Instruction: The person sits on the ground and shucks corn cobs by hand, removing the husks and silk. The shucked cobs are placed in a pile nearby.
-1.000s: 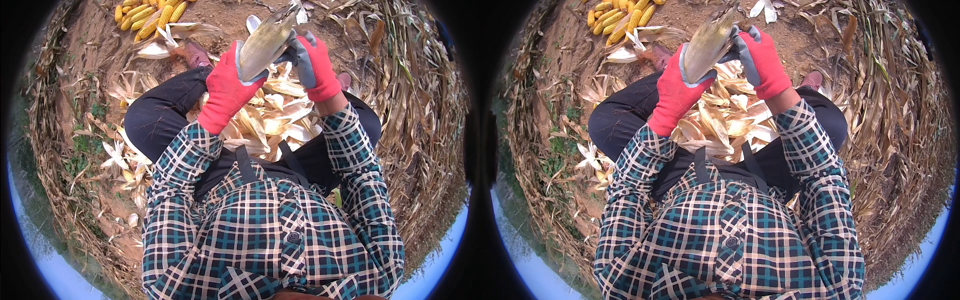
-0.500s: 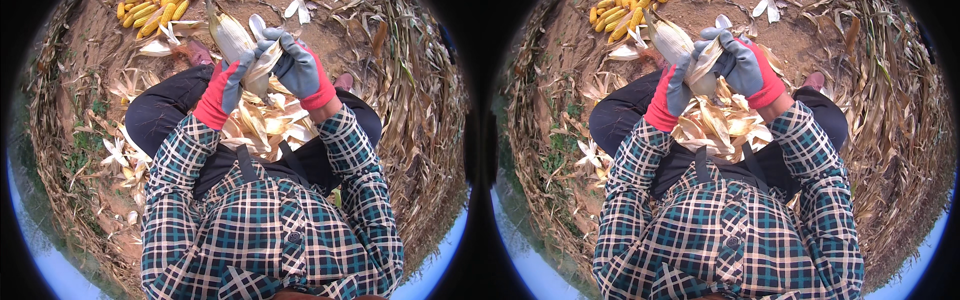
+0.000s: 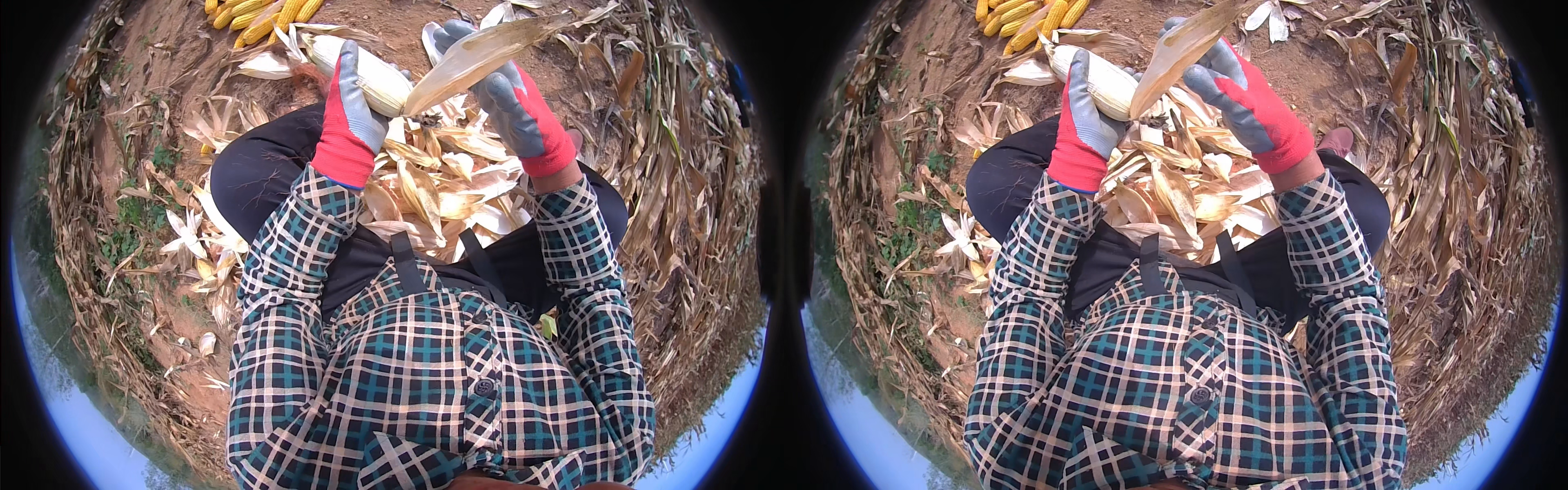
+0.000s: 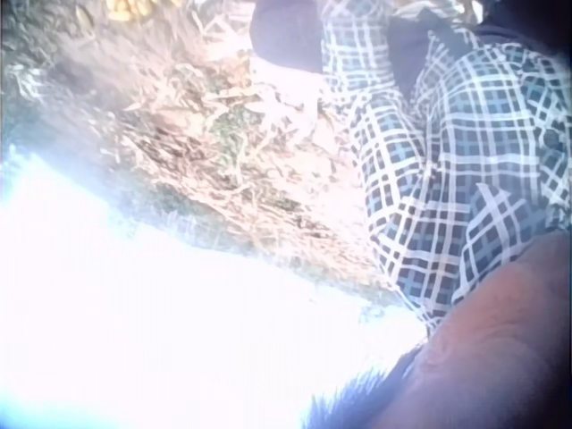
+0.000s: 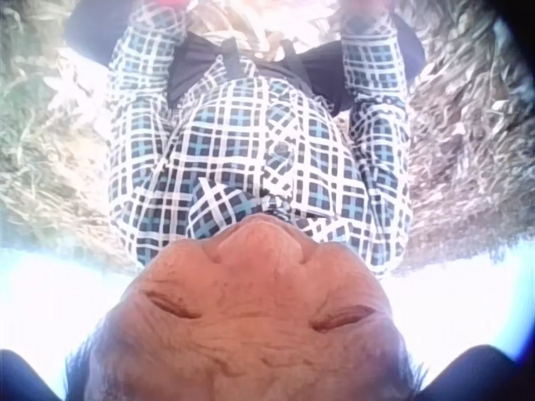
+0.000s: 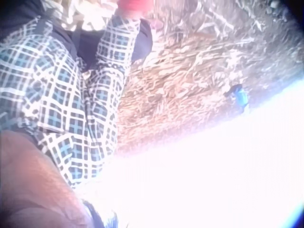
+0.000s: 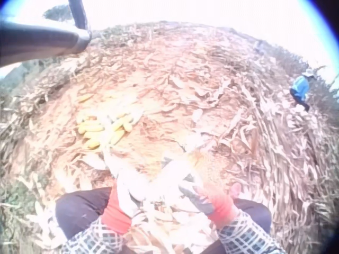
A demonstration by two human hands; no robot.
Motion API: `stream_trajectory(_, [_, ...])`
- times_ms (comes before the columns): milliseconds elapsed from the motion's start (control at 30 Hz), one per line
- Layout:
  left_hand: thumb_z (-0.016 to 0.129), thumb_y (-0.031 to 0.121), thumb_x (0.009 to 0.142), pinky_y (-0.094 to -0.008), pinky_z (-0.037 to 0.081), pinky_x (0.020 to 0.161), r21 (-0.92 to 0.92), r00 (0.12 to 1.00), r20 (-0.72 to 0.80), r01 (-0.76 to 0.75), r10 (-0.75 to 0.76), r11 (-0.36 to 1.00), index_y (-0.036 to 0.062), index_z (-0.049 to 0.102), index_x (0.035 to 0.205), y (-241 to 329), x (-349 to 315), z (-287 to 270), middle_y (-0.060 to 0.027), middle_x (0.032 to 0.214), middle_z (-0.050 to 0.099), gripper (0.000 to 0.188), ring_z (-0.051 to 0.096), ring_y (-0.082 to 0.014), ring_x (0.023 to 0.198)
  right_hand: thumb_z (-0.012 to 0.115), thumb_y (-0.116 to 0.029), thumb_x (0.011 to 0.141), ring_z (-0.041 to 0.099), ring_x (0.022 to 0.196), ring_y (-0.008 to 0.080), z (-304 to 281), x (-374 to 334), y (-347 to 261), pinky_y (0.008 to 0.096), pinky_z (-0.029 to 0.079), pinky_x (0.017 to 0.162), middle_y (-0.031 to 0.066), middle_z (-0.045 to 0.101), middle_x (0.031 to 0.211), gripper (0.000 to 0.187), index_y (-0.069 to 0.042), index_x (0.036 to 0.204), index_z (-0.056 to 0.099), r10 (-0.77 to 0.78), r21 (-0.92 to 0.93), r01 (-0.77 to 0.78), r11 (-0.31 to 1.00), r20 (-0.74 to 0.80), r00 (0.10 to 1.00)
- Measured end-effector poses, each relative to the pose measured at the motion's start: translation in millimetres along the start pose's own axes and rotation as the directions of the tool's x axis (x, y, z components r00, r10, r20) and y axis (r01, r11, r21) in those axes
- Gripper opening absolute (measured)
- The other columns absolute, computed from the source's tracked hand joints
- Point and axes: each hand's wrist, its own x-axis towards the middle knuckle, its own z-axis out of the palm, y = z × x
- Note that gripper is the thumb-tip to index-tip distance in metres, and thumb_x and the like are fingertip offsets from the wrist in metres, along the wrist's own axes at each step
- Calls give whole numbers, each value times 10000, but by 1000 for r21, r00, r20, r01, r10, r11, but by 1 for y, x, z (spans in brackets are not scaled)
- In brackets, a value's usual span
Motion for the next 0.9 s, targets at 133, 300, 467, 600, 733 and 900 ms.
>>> stream_trajectory(133, [595, 442, 887, -353, 533, 784, 92, 997, 71, 10, -16, 996, 118, 520, 1080, -2, -17, 18, -75, 960, 606, 384, 621, -194, 859, 690, -253, 830, 452, 1255, 267, 21, -8, 23, 369, 364, 1027, 161, 492, 1327, 609, -44, 1345, 440, -5, -607, 54, 793, 81, 997])
stream_trajectory(300, [565, 404, 913, -332, 534, 777, 0, 942, 240, 242, -235, 970, 86, 541, 1127, -7, -4, -9, -70, 993, 623, 384, 635, -190, 868, 529, -190, 942, 538, 1143, 249, 38, -7, 18, 338, 409, 961, 122, 598, 1174, 278, -33, 1160, 599, -137, -427, 164, 889, 92, 986])
stream_trajectory(467, [532, 389, 927, -300, 518, 820, 34, 974, 185, 130, -134, 991, 61, 508, 1181, -17, -21, 6, -80, 1006, 630, 416, 630, -188, 896, 375, -342, 1009, 592, 761, 171, 41, -17, 14, 256, 452, 718, 73, 615, 810, 407, -24, 896, 603, 250, -110, -258, 960, -81, 965])
stream_trajectory(600, [558, 392, 916, -324, 519, 830, 109, 961, 225, 138, -160, 984, 39, 499, 1209, -20, -20, 5, -106, 1033, 616, 463, 625, -192, 918, 283, -434, 1012, 386, 432, 108, 34, -10, 19, 234, 316, 410, 58, 443, 568, 534, -94, 640, 460, 184, 795, -295, 530, 232, 955])
stream_trajectory(733, [538, 424, 917, -331, 530, 793, -27, 857, 421, 341, -299, 940, 20, 486, 1217, -10, -28, 17, -108, 1021, 610, 506, 626, -204, 882, 377, -606, 924, 507, 529, 134, 31, -12, 4, 270, 413, 480, 106, 600, 752, 569, -91, 799, 582, 350, 900, -227, 373, 90, 932])
stream_trajectory(900, [508, 432, 927, -325, 530, 777, 168, 905, 352, 188, -237, 968, 3, 483, 1211, -4, -33, 21, -96, 999, 608, 515, 623, -204, 858, 452, -532, 927, 549, 1130, 287, 9, -2, 3, 383, 449, 976, 193, 493, 1289, 662, 13, 1302, 420, 281, 715, -44, 698, -216, 935])
